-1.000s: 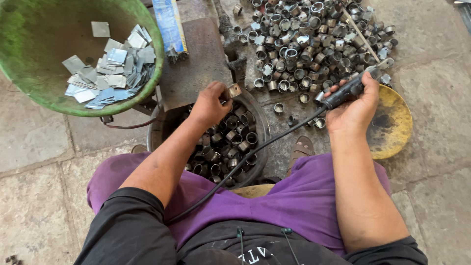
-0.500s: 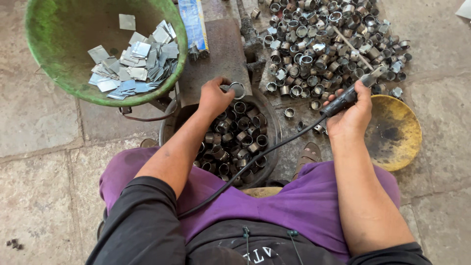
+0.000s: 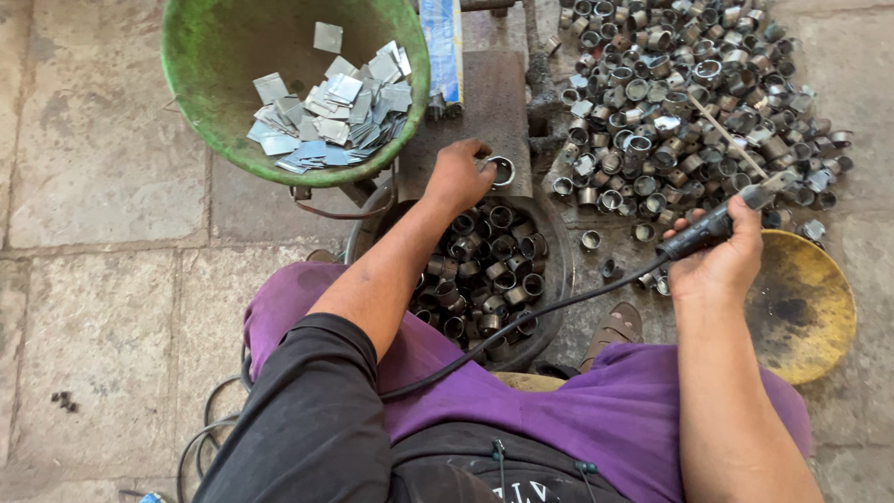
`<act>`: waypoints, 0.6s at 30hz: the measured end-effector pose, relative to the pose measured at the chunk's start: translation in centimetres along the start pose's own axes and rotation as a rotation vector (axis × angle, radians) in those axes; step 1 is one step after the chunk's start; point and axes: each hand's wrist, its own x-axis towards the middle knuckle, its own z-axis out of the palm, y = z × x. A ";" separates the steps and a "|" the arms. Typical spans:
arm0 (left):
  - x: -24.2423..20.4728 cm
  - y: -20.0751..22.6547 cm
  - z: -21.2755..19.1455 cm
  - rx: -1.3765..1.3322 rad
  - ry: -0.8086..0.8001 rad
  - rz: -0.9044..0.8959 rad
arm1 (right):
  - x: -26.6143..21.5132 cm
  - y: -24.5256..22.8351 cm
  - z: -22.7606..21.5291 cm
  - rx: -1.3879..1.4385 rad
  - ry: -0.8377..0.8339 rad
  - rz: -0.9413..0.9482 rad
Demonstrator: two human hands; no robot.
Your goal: The person sits on the floor and repeatedly picks up small metal rings and square metal pieces, then uses a handheld welding tool to join them. Sparks fly during welding, and the finished pieces are placed into a pile.
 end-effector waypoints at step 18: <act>5.1 -2.5 -12.5 0.484 0.146 -0.670 | -0.8 0.7 0.4 -0.028 -0.019 0.010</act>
